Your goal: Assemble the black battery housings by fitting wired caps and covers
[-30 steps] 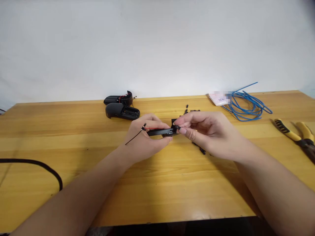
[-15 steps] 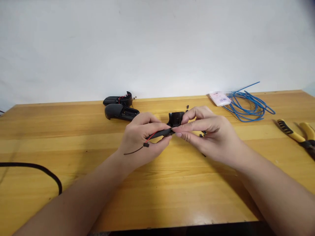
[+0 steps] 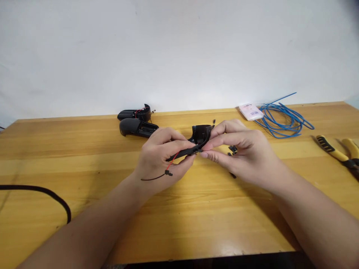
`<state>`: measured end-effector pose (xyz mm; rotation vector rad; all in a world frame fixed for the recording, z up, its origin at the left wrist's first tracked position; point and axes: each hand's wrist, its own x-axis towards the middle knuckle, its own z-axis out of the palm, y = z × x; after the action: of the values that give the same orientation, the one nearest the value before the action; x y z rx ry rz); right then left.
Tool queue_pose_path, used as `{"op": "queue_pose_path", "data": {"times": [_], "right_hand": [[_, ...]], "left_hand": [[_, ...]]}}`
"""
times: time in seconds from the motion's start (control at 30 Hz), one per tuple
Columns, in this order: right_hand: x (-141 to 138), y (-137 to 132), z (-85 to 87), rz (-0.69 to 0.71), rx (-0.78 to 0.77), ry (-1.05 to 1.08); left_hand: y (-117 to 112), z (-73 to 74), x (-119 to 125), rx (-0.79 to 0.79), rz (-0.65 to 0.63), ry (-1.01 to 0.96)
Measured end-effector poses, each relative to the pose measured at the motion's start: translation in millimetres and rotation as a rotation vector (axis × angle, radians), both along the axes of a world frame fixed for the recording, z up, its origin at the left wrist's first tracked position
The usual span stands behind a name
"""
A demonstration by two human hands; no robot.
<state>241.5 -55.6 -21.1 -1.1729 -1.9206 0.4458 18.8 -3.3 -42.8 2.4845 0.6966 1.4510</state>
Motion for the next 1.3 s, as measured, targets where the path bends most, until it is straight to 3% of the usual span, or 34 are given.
{"op": "queue_pose_path", "data": {"times": [0.3, 0.47, 0.6, 0.8, 1.17, 1.3], "right_hand": [[-0.6, -0.1, 3.6, 0.000, 0.004, -0.053], [0.3, -1.2, 6.2, -0.014, -0.029, -0.092], [1.1, -1.4, 6.2, -0.025, -0.051, -0.097], [0.4, -1.2, 4.6, -0.060, -0.098, -0.056], [-3.6, -2.9, 4.2, -0.094, -0.028, -0.037], [-2.7, -0.5, -1.4, -0.192, 0.042, 0.026]], "left_hand": [[5.8, 2.7, -3.4, 0.155, -0.085, 0.064], [3.4, 5.6, -4.1, 0.185, -0.029, 0.148], [3.4, 8.2, -5.9, 0.306, -0.077, 0.210], [-2.0, 11.6, -9.9, 0.210, -0.037, 0.304], [0.3, 10.4, -7.2, 0.279, -0.062, 0.199], [1.8, 11.0, -8.0, 0.291, -0.106, 0.157]]}}
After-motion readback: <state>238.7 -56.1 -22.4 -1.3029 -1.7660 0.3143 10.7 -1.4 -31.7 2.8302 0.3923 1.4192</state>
